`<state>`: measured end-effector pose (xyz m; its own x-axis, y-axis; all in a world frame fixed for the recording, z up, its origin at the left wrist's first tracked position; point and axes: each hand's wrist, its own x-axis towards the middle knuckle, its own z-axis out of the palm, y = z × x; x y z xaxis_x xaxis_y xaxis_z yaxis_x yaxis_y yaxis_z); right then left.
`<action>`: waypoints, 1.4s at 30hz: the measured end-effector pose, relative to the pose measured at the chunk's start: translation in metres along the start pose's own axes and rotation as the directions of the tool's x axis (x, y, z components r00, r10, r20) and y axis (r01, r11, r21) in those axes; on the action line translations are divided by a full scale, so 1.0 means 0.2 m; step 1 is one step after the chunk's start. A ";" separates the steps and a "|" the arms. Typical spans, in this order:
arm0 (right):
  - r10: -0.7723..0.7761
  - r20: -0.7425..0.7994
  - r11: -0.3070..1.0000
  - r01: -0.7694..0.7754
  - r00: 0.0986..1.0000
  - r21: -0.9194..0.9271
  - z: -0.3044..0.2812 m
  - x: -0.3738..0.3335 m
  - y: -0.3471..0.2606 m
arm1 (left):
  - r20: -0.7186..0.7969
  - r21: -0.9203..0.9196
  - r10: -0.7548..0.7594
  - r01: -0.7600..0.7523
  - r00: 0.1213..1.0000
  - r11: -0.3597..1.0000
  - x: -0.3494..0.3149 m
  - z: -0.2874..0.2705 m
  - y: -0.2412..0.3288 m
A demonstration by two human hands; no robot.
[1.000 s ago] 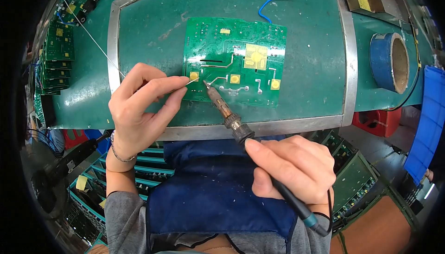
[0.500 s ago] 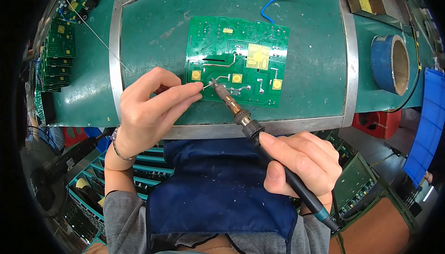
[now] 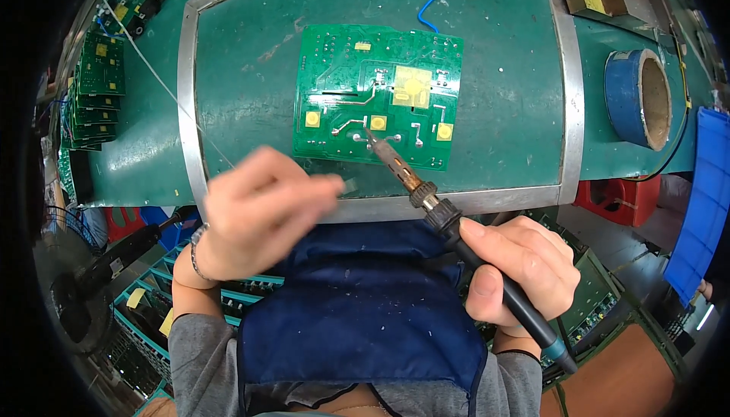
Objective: The person solders components onto a circuit board using a soldering iron and solder wire, flips the board over to solder contacts on the reverse side, and sets it onto the conveyor. The person then takes another circuit board to solder contacts on both sides.
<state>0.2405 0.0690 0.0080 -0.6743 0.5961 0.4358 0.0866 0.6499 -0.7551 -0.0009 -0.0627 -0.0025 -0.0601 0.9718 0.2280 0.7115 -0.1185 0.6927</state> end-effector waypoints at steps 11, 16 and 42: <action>0.018 0.048 0.999 -0.019 0.999 0.031 0.02 0.02 0.05 | -0.201 0.069 -0.069 0.084 0.977 0.994 0.06 0.05 -0.08; 0.011 0.072 0.999 -0.014 0.997 0.030 0.02 0.02 0.03 | -0.203 0.052 -0.030 0.042 0.979 0.998 0.07 0.07 -0.09; -0.067 0.070 0.998 0.068 0.995 -0.015 0.02 0.01 0.02 | -0.143 0.111 0.024 -0.008 0.989 0.994 0.07 0.05 -0.06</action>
<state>0.2372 0.0708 0.0041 -0.7283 0.5169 0.4499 0.0515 0.6960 -0.7162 -0.0035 -0.0451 -0.0153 -0.1423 0.9296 0.3400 0.7854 -0.1030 0.6103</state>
